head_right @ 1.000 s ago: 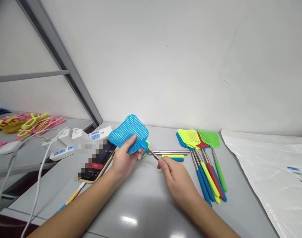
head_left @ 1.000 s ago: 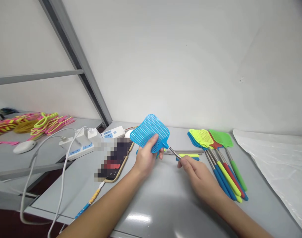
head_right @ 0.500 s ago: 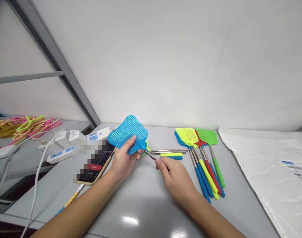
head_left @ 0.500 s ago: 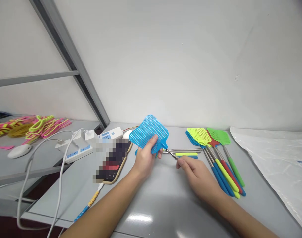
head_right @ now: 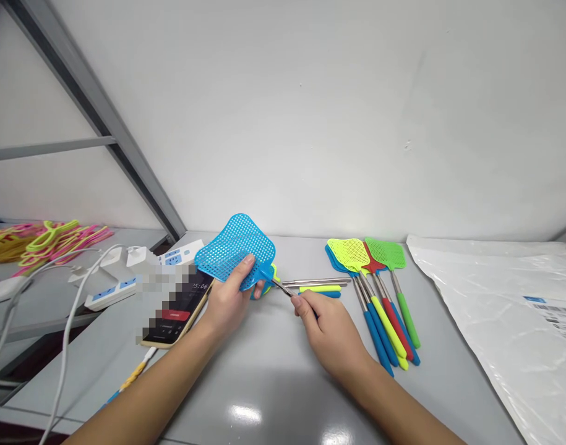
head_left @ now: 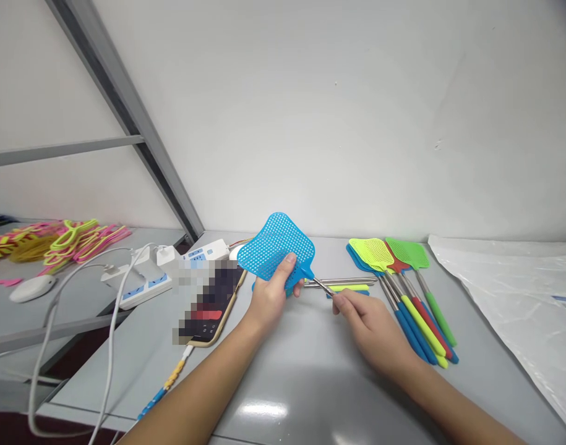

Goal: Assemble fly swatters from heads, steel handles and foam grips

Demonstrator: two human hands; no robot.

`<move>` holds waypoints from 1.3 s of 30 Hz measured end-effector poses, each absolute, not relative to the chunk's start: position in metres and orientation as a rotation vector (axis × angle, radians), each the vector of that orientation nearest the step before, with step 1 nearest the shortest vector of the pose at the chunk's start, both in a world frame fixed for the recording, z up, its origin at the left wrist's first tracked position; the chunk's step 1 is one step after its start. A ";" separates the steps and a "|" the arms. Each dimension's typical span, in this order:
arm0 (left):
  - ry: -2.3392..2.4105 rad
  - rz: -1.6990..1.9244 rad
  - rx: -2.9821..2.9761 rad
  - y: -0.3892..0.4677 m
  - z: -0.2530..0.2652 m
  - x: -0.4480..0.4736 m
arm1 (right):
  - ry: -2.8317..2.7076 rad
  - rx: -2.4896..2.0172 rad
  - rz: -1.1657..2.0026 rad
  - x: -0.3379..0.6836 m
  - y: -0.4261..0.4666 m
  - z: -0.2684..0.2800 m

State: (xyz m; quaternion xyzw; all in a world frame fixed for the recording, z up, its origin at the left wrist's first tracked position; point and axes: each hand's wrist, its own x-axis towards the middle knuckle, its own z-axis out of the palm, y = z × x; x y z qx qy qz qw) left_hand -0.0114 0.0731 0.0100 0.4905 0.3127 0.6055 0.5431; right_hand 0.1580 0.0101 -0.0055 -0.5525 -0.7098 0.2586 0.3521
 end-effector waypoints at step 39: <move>0.705 1.200 1.438 0.069 0.012 -0.012 | -1.995 -1.475 0.437 0.174 0.015 -0.001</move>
